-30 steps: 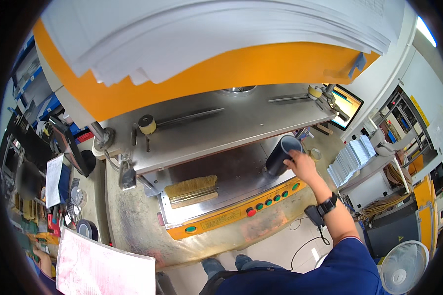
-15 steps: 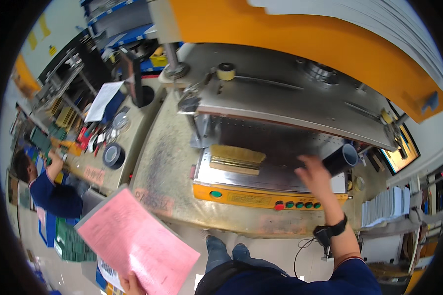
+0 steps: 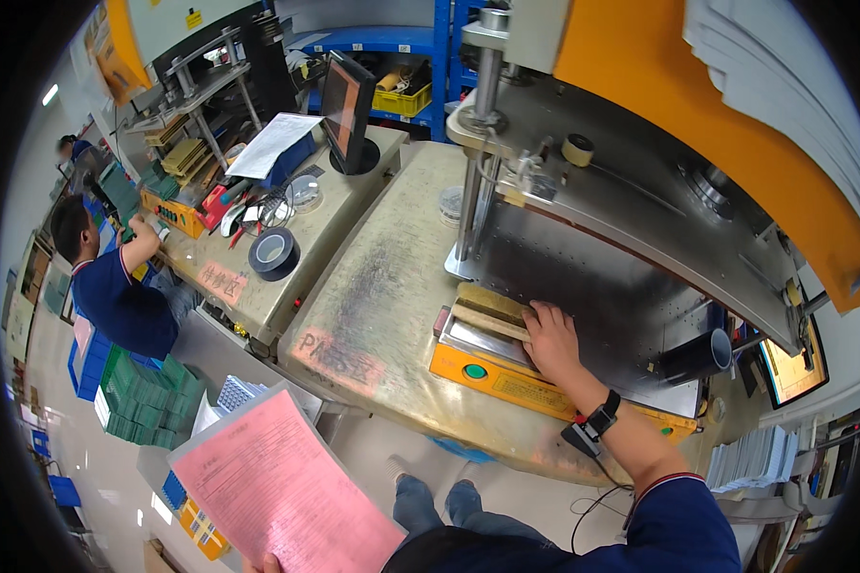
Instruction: Cleaning and organizing a fabrication workstation using brushes and moving items.
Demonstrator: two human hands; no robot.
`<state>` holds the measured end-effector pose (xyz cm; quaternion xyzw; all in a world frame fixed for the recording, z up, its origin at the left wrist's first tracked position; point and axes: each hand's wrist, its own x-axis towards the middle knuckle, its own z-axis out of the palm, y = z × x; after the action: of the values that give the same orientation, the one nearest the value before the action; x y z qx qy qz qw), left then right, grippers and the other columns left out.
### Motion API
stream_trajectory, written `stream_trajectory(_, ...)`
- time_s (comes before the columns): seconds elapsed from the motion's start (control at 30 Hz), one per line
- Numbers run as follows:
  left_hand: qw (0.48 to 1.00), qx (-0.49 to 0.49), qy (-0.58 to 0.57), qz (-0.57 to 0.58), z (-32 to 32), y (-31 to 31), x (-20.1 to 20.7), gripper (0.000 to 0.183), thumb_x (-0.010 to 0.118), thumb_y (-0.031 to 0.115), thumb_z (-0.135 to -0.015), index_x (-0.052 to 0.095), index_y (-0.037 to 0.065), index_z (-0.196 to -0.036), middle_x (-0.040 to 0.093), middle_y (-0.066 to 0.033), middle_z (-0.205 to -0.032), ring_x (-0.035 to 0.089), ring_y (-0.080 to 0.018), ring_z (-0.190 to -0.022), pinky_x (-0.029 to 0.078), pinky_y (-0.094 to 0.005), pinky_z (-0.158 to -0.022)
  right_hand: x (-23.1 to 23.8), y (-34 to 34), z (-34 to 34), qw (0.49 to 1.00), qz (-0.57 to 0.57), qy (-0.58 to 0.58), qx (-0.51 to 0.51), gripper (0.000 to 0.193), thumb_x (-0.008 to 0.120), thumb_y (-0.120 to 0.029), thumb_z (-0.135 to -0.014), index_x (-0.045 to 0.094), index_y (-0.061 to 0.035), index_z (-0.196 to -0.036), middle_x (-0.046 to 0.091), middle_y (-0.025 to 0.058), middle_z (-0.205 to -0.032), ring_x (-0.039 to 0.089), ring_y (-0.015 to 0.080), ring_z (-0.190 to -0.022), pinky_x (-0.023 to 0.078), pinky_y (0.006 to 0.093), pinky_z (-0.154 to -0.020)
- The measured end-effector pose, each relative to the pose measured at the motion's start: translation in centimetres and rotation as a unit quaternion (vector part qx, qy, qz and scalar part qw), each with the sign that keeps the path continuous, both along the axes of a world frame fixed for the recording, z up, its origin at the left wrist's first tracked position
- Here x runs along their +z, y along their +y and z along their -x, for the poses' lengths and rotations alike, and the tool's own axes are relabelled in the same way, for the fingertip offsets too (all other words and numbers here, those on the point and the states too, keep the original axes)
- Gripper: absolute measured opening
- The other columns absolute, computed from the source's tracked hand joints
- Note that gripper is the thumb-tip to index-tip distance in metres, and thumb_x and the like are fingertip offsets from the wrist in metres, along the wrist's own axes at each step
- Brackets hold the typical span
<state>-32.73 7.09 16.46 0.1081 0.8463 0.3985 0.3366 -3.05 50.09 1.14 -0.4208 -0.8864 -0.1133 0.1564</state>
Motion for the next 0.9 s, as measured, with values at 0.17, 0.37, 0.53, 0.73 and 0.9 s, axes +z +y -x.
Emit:
stream_trajectory(0.17, 0.994, 0.035, -0.064, 0.083, 2.8, 0.8, 1.8, 0.048, 0.05, 0.028, -0.094, 0.044, -0.006, -0.126, 0.056, -0.0176, -0.112, 0.051, -0.0241, -0.098, 0.041, -0.0335, -0.084, -0.7, -1.9, 5.0, 0.997, 0.056, -0.023, -0.039, 0.035, 0.062, -0.012, -0.069, 0.057, -0.0024, -0.102, 0.054, 0.0094, -0.089, 0.054, 0.026, -0.088, 0.048, 0.0382, -0.073)
stream_trajectory(0.37, 1.0, 0.002, -0.028, 0.005, 8.9, 1.4, 2.1, 0.055, 0.051, 0.031, -0.093, 0.038, -0.008, -0.131, 0.049, -0.0232, -0.126, 0.047, -0.0289, -0.112, 0.034, -0.0371, -0.097, 0.1, -2.8, 16.3, 0.991, 0.1, 0.078, 0.052, 0.042, 0.062, -0.012, -0.072, 0.055, -0.0003, -0.111, 0.055, 0.0117, -0.096, 0.054, 0.0279, -0.087, 0.048, 0.0381, -0.072)
stream_trajectory(0.53, 0.998, 0.025, 0.058, 0.019, 13.5, 2.3, 2.7, 0.059, 0.053, 0.032, -0.092, 0.037, -0.009, -0.132, 0.048, -0.0242, -0.127, 0.045, -0.0296, -0.113, 0.03, -0.0383, -0.101, -3.8, 1.7, 23.8, 0.991, 0.076, -0.005, -0.11, 0.048, 0.06, -0.022, -0.078, 0.051, -0.0022, -0.12, 0.055, 0.0094, -0.104, 0.052, 0.0264, -0.092, 0.046, 0.0392, -0.073)
stream_trajectory(0.73, 0.994, 0.078, 0.014, -0.073, 19.8, -3.5, -2.3, 0.044, 0.055, 0.023, -0.092, 0.045, -0.002, -0.127, 0.055, -0.0178, -0.111, 0.051, -0.0176, -0.087, 0.043, -0.0269, -0.067, -4.4, 4.3, 29.2, 0.937, 0.282, 0.111, -0.171, 0.079, 0.066, -0.048, -0.075, 0.036, -0.0093, -0.136, 0.043, 0.0154, -0.131, 0.042, 0.0337, -0.118, 0.038, 0.0459, -0.093)
stream_trajectory(0.9, 0.992, 0.077, 0.07, -0.077, 19.3, 1.3, 0.2, 0.048, 0.053, 0.024, -0.093, 0.04, -0.003, -0.13, 0.053, -0.0159, -0.117, 0.052, -0.0199, -0.09, 0.044, -0.0305, -0.071, -6.1, 13.8, 29.3, 0.863, 0.26, 0.308, -0.305, 0.092, 0.072, -0.047, -0.07, 0.025, -0.0118, -0.141, 0.031, 0.0176, -0.141, 0.03, 0.0352, -0.128, 0.03, 0.0474, -0.102)
